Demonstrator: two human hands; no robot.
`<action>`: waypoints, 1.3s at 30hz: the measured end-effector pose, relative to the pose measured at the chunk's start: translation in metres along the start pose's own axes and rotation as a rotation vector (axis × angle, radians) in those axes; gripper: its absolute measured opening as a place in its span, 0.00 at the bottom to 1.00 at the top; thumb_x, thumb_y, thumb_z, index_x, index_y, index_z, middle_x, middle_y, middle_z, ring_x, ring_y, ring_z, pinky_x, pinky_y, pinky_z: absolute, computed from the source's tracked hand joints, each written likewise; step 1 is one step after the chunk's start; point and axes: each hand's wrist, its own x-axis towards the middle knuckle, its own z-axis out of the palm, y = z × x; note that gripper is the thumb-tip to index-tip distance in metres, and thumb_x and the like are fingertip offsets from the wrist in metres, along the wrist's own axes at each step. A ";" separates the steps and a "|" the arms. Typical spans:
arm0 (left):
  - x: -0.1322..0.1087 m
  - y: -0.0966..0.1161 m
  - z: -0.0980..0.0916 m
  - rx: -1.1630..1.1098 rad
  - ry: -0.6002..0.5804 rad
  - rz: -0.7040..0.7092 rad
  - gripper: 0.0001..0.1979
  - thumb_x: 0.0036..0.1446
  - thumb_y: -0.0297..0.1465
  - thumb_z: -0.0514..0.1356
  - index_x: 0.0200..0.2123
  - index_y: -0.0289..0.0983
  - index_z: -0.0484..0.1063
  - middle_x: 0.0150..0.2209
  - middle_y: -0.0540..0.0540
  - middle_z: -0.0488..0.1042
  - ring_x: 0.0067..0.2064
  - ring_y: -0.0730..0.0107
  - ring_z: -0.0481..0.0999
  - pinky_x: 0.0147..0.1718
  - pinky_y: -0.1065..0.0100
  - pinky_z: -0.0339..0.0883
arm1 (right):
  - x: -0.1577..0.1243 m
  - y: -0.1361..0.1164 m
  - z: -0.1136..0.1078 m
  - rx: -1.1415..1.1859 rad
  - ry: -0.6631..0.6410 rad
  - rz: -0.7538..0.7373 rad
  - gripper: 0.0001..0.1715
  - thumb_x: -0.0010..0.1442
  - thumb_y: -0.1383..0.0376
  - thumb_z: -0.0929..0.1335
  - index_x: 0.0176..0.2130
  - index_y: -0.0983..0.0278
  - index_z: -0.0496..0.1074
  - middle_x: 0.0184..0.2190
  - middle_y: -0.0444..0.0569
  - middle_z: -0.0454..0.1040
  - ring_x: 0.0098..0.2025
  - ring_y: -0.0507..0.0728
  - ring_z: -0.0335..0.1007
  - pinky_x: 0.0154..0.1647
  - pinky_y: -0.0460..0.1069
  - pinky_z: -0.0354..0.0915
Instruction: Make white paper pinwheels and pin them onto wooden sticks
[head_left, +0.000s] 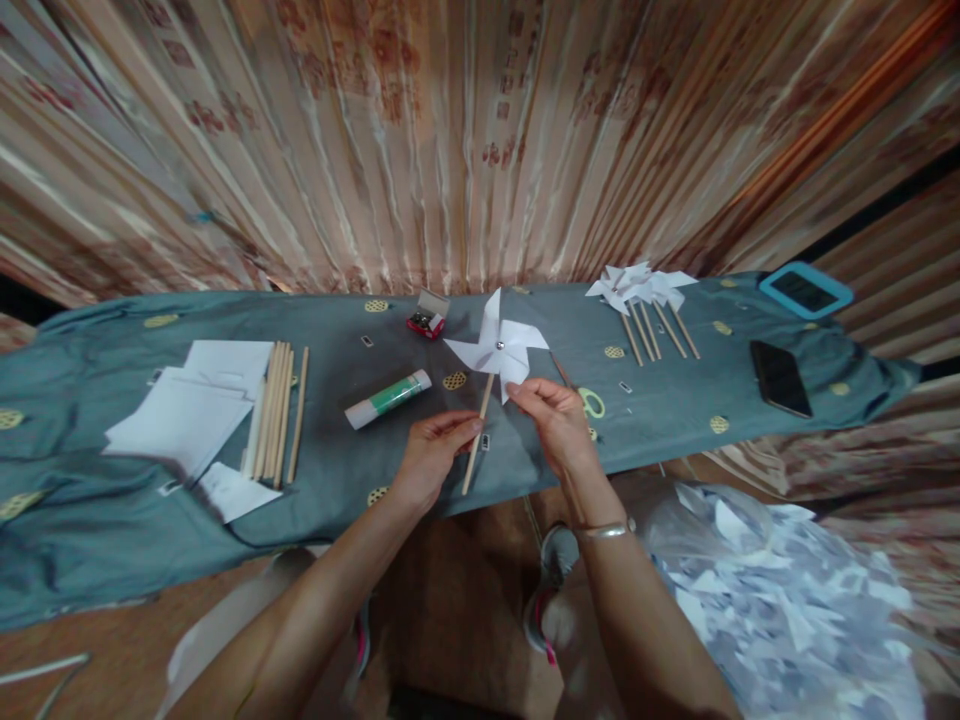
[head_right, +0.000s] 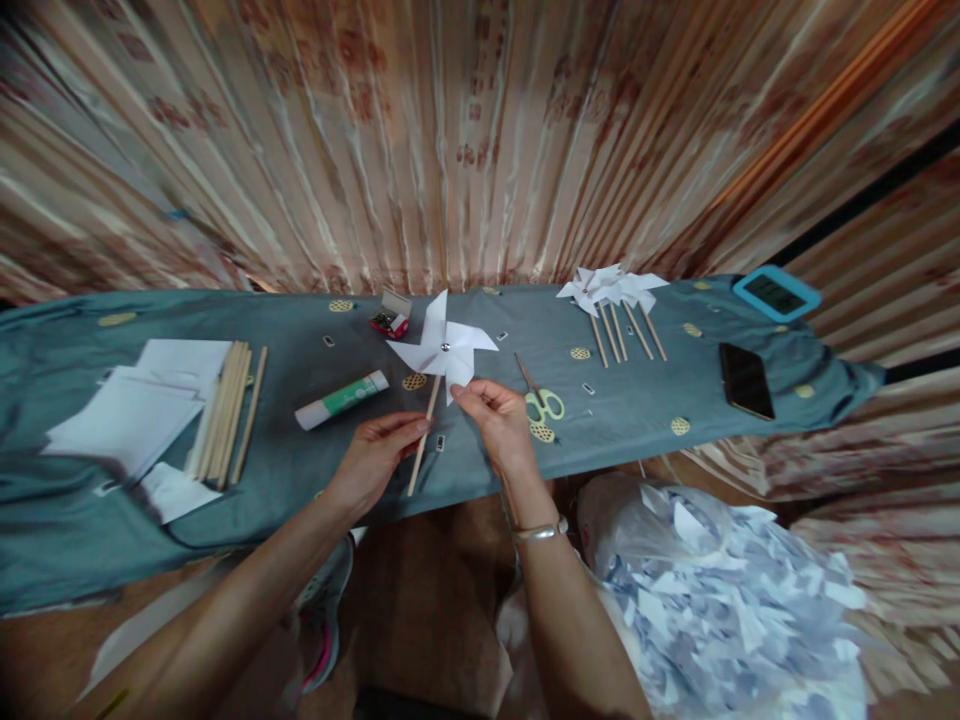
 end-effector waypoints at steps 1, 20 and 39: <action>0.000 0.000 0.000 -0.001 0.001 -0.001 0.19 0.27 0.38 0.76 0.25 0.34 0.81 0.24 0.49 0.78 0.27 0.75 0.72 0.31 0.71 0.67 | -0.001 0.000 0.001 -0.007 -0.005 0.001 0.17 0.39 0.55 0.77 0.18 0.62 0.70 0.17 0.38 0.64 0.22 0.48 0.54 0.25 0.47 0.53; -0.002 0.002 -0.005 -0.024 -0.011 -0.014 0.20 0.26 0.38 0.77 0.25 0.34 0.81 0.24 0.48 0.78 0.26 0.76 0.72 0.30 0.72 0.67 | 0.006 -0.002 -0.018 -0.329 0.181 -0.187 0.27 0.51 0.46 0.71 0.15 0.63 0.70 0.18 0.44 0.72 0.25 0.52 0.64 0.31 0.48 0.58; -0.005 0.001 -0.010 0.024 -0.072 -0.051 0.19 0.27 0.40 0.76 0.24 0.35 0.81 0.25 0.47 0.78 0.27 0.76 0.72 0.30 0.73 0.66 | 0.018 0.000 -0.022 -0.036 0.228 -0.222 0.06 0.41 0.61 0.76 0.22 0.61 0.77 0.34 0.47 0.79 0.39 0.55 0.71 0.48 0.52 0.65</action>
